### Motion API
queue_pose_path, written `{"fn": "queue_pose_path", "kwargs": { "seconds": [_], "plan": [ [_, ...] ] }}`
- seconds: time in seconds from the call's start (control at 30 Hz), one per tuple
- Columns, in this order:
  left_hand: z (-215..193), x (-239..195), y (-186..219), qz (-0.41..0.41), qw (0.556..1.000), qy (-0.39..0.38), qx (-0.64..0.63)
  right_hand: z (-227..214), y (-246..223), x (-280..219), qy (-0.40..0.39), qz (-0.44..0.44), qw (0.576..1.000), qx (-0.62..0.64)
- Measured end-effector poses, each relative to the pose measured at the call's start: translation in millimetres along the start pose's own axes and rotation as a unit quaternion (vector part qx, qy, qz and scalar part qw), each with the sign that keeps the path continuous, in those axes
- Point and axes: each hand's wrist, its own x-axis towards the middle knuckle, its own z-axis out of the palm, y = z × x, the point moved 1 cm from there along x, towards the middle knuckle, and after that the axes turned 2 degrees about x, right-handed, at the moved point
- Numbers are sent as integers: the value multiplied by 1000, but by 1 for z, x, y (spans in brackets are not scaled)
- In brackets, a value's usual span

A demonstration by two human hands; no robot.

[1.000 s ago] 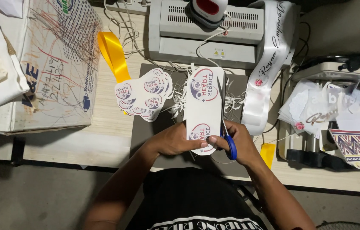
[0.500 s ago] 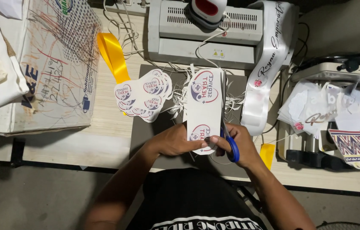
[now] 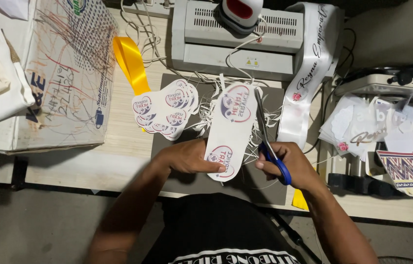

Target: Cutting out circular printed designs from a sheet of paper using scissors.

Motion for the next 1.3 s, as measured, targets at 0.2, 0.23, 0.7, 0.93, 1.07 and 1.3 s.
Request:
{"fn": "queue_pose_path", "kwargs": {
  "seconds": [0.2, 0.23, 0.7, 0.93, 1.07, 1.3],
  "plan": [
    [-4, -1, -2, 13, 998, -29, 47, -6, 4, 3, -23, -36, 999, 12],
    [-5, -2, -2, 12, 998, -29, 47, -7, 4, 4, -23, -36, 999, 12],
    [-9, -2, -22, -32, 996, -55, 69, -46, 35, 9, -56, 20, 998, -25],
    [30, 23, -45, 23, 997, 73, -29, 21, 42, 6, -94, -95, 983, 127],
    [59, 44, -71, 44, 980, 158, -116, 52, 66, 7, 34, -8, 995, 91],
    [56, 51, -76, 126, 860, 407, -280, 67, 68, 4, 31, -23, 999, 35]
  ]
}}
